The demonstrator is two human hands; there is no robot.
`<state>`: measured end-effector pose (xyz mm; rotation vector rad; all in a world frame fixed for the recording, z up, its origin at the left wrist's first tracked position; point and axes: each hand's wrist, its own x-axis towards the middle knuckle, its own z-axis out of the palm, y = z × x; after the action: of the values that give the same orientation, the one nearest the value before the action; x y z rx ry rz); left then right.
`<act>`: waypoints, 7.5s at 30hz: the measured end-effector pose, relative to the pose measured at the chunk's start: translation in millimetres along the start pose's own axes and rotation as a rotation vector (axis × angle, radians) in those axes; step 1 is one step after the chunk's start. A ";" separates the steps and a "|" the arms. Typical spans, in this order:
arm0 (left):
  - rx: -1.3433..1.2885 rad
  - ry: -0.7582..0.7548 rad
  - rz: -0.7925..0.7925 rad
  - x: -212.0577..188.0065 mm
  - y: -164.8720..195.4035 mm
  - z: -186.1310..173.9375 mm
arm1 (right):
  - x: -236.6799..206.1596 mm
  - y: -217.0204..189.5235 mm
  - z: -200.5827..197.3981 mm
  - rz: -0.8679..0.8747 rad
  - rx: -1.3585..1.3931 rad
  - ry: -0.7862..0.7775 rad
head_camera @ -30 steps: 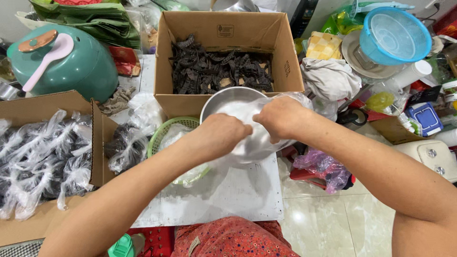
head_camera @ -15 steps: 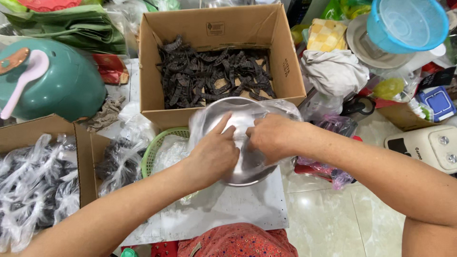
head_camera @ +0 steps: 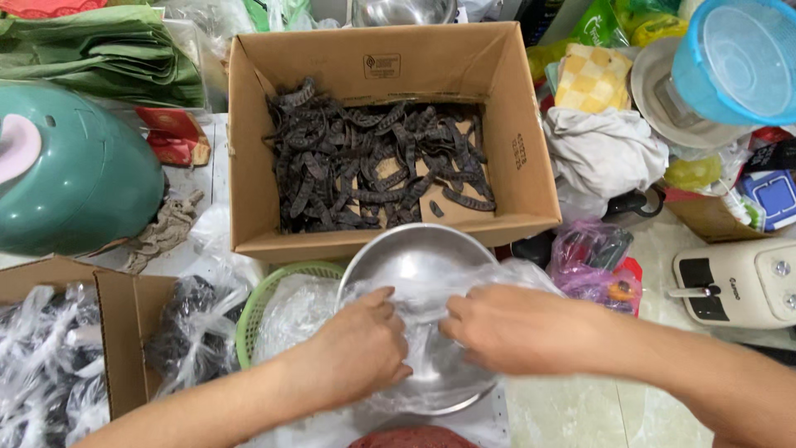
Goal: The person takes dried dark pods from a large cardboard box, places a portion into a small clear plastic bag set in a metal bowl on a scale, ties the bag closed, and sets the filled bag into a second box with other finished bags, repeating the cycle.
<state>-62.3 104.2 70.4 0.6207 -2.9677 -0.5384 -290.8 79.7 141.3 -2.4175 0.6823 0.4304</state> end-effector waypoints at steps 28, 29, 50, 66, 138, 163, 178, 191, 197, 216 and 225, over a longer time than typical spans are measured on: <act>-0.393 -0.372 -0.915 45.9 -272.3 159.9 | 202.1 275.4 107.8 0.525 0.384 -0.076; -0.378 -0.337 -0.852 58.1 -265.6 156.4 | 213.5 269.4 110.0 0.456 0.425 -0.017; -0.146 -0.314 -0.249 84.0 -241.7 66.0 | 208.2 293.1 15.7 0.313 0.361 -0.180; 0.669 0.354 -0.571 70.3 -330.6 59.3 | 203.4 300.5 7.8 0.353 0.056 0.377; -0.820 0.715 -0.316 117.6 -335.2 52.8 | 188.6 317.2 -53.0 0.097 1.147 0.351; -0.880 1.050 -0.651 126.5 -340.3 59.4 | 192.2 290.9 -59.1 0.523 0.087 0.264; -1.123 0.866 -0.760 119.9 -309.9 24.8 | 208.4 340.6 -17.5 0.640 0.313 0.010; -1.187 0.637 -0.589 138.6 -326.2 64.4 | 188.9 322.1 -48.8 0.198 1.102 0.413; -1.220 0.693 -0.742 140.9 -326.6 66.0 | 191.3 311.6 -54.0 0.262 0.869 0.558; -0.578 0.908 -0.833 118.5 -323.9 23.9 | 246.6 297.3 81.9 0.249 -0.528 0.419; -0.630 0.907 -0.837 118.0 -329.8 19.5 | 229.4 318.4 -7.1 0.501 0.688 0.245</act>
<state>-48.5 -219.5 -64.3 1.4821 -1.5045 -0.8579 -280.4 -231.8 -97.2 -1.6454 1.3072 0.0575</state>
